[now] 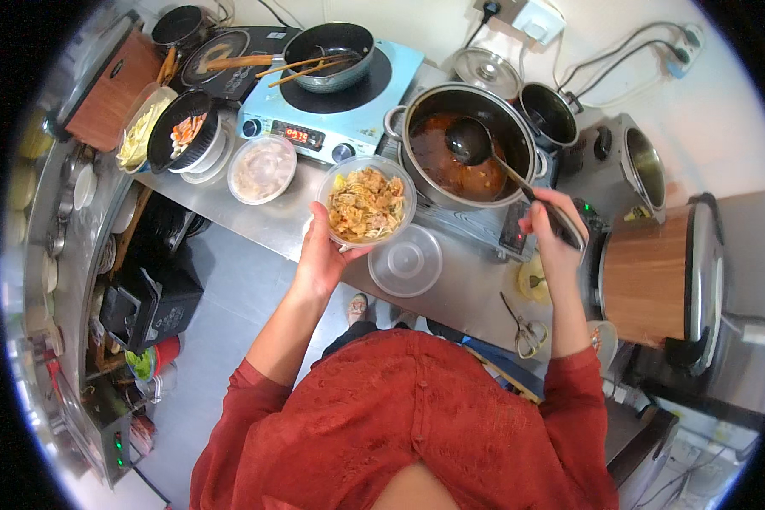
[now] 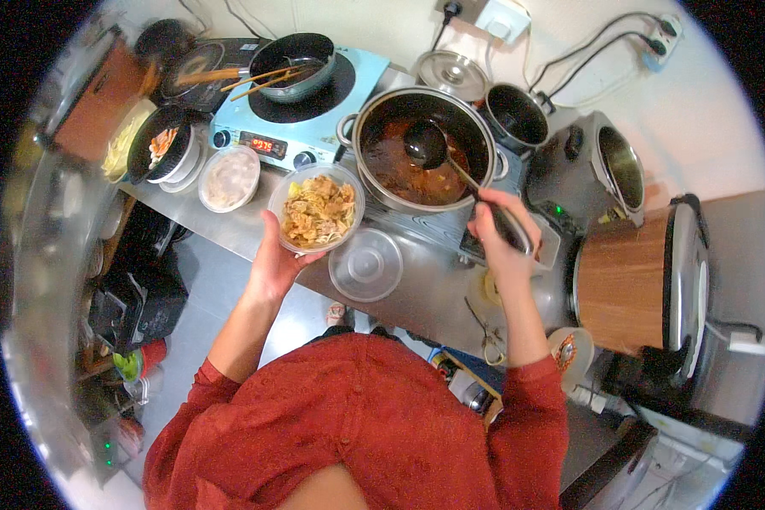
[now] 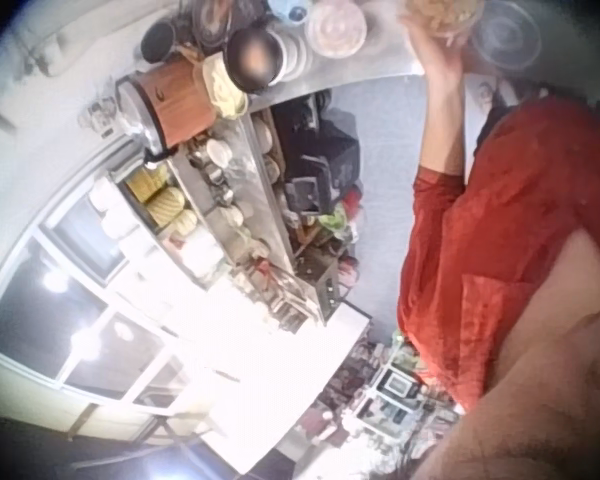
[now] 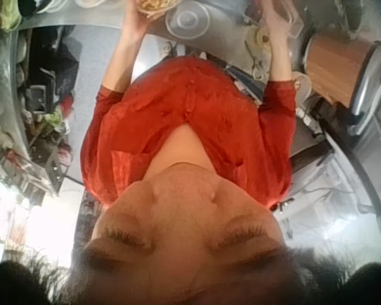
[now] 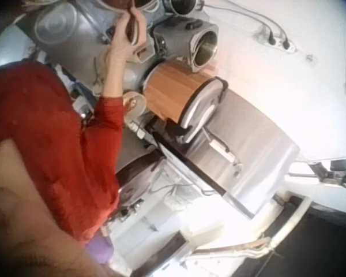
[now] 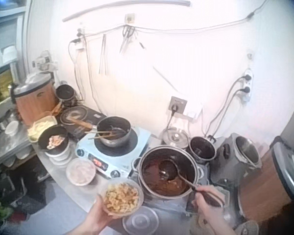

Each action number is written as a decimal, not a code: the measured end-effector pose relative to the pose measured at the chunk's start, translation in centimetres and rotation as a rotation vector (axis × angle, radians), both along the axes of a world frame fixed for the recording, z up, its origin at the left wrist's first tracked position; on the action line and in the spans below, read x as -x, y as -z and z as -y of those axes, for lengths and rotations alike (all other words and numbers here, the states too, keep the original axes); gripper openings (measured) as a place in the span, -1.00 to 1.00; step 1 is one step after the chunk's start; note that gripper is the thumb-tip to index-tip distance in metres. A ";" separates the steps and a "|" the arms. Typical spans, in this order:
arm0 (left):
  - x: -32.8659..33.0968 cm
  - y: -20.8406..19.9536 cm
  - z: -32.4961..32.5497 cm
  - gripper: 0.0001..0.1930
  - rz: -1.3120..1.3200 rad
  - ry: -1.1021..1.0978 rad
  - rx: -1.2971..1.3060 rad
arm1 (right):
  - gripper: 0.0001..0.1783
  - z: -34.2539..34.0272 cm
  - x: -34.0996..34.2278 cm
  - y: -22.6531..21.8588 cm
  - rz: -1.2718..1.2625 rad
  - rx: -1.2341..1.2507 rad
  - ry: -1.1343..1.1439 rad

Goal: The person assembles a takeout meal by adding cooked meat, broth, and seasonings to a plastic container, then adds bean sprouts, chopped green onions, and cabbage using tongs. The container is sealed and handed to a customer.

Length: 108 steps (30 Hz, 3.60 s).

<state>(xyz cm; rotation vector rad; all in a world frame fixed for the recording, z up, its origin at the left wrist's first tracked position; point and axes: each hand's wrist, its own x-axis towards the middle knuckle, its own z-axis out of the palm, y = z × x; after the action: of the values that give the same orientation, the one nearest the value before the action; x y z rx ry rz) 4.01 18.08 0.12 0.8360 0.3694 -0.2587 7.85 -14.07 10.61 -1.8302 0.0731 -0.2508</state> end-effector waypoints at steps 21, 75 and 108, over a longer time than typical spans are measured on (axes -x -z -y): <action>2.5 1.3 3.7 -0.08 0.131 0.265 -0.011 | -0.31 11.2 18.6 17.1 -0.114 1.103 -0.034; 2.5 0.2 4.2 -0.38 0.139 0.039 -0.124 | -0.54 -6.9 3.2 -8.1 0.078 1.437 -0.772; 2.3 -0.6 5.0 -0.18 0.171 0.142 0.034 | -0.52 -4.9 1.9 -7.7 0.123 1.511 -0.662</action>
<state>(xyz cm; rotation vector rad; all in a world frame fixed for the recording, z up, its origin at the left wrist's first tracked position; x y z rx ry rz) 1.75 13.12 0.73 0.8452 0.1451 -0.3222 5.93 -9.15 18.27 -3.1460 -1.0577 0.1329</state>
